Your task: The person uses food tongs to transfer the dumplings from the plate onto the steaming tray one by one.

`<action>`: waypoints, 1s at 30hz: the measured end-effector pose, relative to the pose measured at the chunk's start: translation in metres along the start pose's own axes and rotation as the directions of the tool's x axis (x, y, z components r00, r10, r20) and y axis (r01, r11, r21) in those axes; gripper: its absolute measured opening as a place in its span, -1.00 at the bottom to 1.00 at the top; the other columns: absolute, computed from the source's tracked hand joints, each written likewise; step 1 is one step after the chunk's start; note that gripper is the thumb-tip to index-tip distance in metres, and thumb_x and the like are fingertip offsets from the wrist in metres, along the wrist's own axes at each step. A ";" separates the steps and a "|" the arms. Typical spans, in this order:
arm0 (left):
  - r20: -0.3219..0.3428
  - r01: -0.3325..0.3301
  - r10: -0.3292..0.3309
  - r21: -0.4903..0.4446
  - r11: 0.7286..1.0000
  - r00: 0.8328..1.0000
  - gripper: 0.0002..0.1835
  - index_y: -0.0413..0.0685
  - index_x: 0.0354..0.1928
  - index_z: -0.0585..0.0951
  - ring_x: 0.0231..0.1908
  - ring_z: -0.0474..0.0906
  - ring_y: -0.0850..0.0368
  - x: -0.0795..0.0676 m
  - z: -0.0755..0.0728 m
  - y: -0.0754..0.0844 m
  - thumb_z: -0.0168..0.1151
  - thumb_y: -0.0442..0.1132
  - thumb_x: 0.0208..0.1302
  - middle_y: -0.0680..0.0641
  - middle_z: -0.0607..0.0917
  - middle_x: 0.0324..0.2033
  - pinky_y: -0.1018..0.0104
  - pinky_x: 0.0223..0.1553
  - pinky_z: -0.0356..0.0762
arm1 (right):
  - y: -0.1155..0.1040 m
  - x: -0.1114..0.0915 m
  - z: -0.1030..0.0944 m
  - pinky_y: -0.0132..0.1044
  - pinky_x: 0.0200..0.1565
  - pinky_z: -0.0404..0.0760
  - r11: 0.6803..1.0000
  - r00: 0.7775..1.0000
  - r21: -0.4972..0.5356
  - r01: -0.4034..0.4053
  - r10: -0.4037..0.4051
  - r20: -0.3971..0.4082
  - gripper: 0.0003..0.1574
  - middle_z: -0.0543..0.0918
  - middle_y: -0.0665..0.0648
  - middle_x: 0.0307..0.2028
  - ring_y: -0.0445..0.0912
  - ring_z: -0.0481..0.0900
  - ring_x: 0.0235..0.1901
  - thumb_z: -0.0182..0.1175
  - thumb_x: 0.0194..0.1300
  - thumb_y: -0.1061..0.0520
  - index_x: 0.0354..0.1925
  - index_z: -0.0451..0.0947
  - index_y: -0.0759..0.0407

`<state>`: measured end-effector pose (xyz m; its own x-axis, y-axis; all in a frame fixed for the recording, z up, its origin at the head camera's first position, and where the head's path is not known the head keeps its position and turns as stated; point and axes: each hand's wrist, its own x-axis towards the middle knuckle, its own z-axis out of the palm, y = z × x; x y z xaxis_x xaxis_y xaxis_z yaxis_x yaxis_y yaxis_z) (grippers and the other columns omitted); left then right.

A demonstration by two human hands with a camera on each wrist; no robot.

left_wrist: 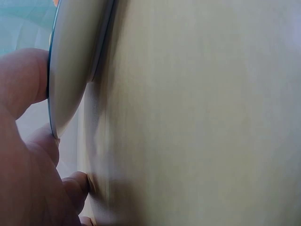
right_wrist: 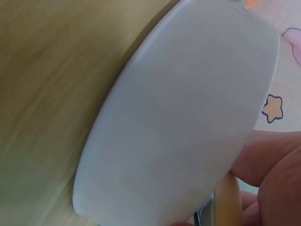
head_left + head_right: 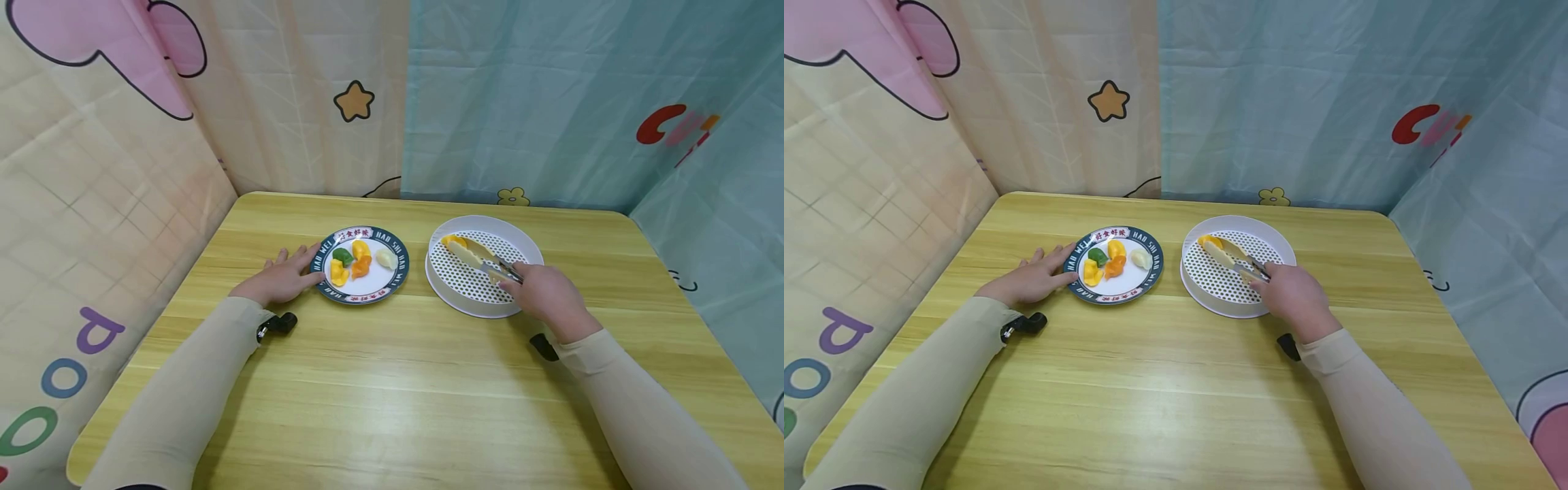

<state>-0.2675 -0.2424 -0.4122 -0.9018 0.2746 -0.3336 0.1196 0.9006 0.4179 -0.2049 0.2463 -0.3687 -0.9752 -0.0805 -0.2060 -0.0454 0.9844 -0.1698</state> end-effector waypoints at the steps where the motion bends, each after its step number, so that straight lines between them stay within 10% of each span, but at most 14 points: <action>1: 0.000 0.002 -0.002 0.000 1.000 1.000 -0.04 0.36 0.72 -0.24 0.62 -0.50 -0.50 0.000 0.000 0.000 -0.17 0.51 0.50 -0.23 -0.20 0.71 -0.50 0.54 -0.51 | 0.000 0.000 0.000 -0.06 -0.27 0.48 1.000 1.000 0.003 -0.002 0.002 -0.003 -0.17 0.64 0.34 -0.14 0.17 0.51 -0.23 0.12 0.56 -0.27 0.43 0.40 0.32; 15: 0.000 -0.010 0.010 -0.020 1.000 1.000 -0.06 0.37 0.72 -0.23 0.63 -0.52 -0.49 -0.002 -0.001 0.002 -0.14 0.48 0.51 -0.25 -0.20 0.70 -0.49 0.54 -0.53 | -0.016 -0.025 -0.018 0.17 -0.09 0.61 0.994 0.990 0.089 0.061 -0.049 -0.133 -0.03 0.62 0.53 0.21 0.32 0.63 -0.02 0.11 0.54 -0.33 0.57 0.26 0.29; 26: 0.000 -0.006 0.006 -0.016 1.000 1.000 -0.05 0.35 0.72 -0.23 0.62 -0.52 -0.49 -0.001 0.000 0.001 -0.15 0.48 0.51 -0.25 -0.21 0.70 -0.49 0.54 -0.53 | -0.086 -0.018 -0.003 -0.17 -0.43 0.45 0.972 0.956 0.004 0.234 -0.230 -0.184 -0.62 0.59 0.07 -0.52 0.01 0.51 -0.48 0.28 0.49 -0.18 -0.10 0.58 0.10; 30: -0.004 -0.007 0.007 -0.013 1.000 1.000 -0.06 0.35 0.72 -0.23 0.63 -0.51 -0.49 -0.001 0.000 0.001 -0.15 0.47 0.52 -0.25 -0.21 0.70 -0.50 0.54 -0.53 | -0.103 -0.014 -0.002 -0.14 -0.42 0.49 0.982 0.974 -0.030 0.186 -0.189 -0.125 -0.55 0.61 0.09 -0.46 0.03 0.53 -0.43 0.27 0.49 -0.22 0.01 0.60 0.11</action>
<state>-0.2661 -0.2420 -0.4119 -0.9026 0.2793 -0.3277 0.1202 0.8942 0.4312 -0.1872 0.1464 -0.3465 -0.9684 -0.2447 -0.0479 -0.2329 0.9565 -0.1759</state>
